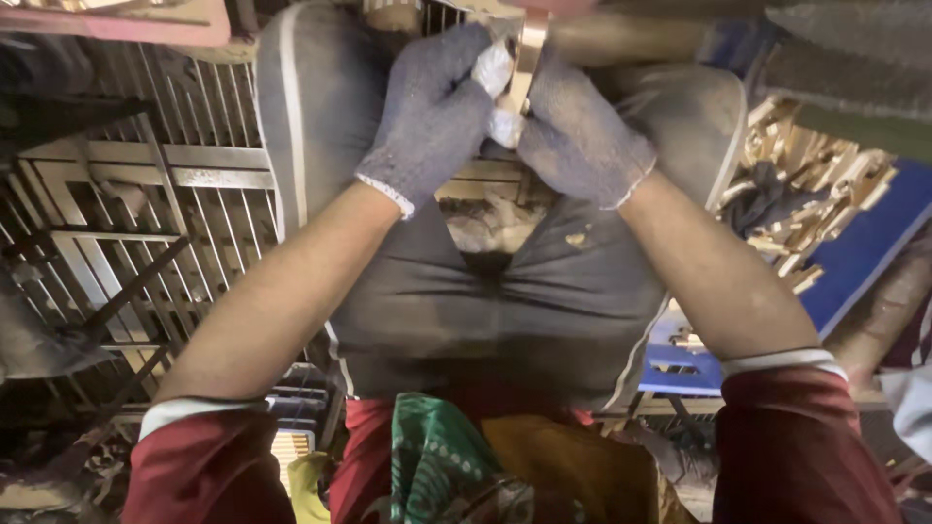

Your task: The person holds metal components against a belt sander to smooth their surfaces. They rotate each piece to reach different areas before placing it into a blue bin.

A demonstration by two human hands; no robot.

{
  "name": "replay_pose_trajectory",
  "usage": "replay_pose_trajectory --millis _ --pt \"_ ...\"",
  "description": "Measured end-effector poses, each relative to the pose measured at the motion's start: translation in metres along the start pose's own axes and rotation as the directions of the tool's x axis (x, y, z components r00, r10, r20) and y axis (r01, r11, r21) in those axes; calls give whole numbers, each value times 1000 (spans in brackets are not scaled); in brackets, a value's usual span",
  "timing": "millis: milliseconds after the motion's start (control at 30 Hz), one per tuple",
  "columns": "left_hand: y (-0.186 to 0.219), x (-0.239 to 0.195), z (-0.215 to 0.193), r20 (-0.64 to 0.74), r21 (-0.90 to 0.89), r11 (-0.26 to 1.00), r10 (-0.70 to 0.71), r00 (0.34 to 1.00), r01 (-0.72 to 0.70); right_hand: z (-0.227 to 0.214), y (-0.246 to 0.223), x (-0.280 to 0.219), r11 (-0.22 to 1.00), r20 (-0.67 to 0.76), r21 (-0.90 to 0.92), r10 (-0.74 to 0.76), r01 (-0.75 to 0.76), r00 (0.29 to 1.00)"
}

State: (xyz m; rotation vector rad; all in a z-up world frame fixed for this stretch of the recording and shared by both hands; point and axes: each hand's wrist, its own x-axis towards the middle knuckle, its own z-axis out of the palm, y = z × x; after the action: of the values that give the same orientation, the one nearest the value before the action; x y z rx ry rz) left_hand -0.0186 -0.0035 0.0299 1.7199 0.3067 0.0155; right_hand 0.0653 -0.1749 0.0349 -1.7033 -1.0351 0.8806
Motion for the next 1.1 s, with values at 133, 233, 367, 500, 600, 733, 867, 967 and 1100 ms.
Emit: replay_pose_trajectory --millis 133,233,367,500,600,733,867,967,1100 --pt "-9 3 3 58 -145 989 -12 998 21 1 -12 0 748 121 600 265 -283 957" --pt "-9 5 0 106 -189 958 -196 975 213 2 -22 4 550 245 713 387 -436 889" --pt "-7 18 7 153 -357 781 -492 857 512 -3 -24 8 254 315 844 478 -472 820" --pt "-13 34 13 108 -537 488 -769 630 688 -9 -13 13 180 266 893 529 -413 806" --pt "-20 48 14 144 -646 407 -765 627 645 -10 -5 26 108 245 932 514 -345 822" --pt "-27 45 15 228 -622 463 -664 712 631 -10 -6 28 124 252 908 602 -400 758" --pt "11 -21 12 174 -567 674 -463 869 473 6 -57 -22 217 296 865 508 -453 809" --pt "60 -79 7 96 -418 846 -320 943 330 15 -88 -54 418 331 756 420 -504 845" --pt "103 -116 -5 -7 -71 927 -369 930 367 49 -104 -56 87 379 880 466 -467 800"
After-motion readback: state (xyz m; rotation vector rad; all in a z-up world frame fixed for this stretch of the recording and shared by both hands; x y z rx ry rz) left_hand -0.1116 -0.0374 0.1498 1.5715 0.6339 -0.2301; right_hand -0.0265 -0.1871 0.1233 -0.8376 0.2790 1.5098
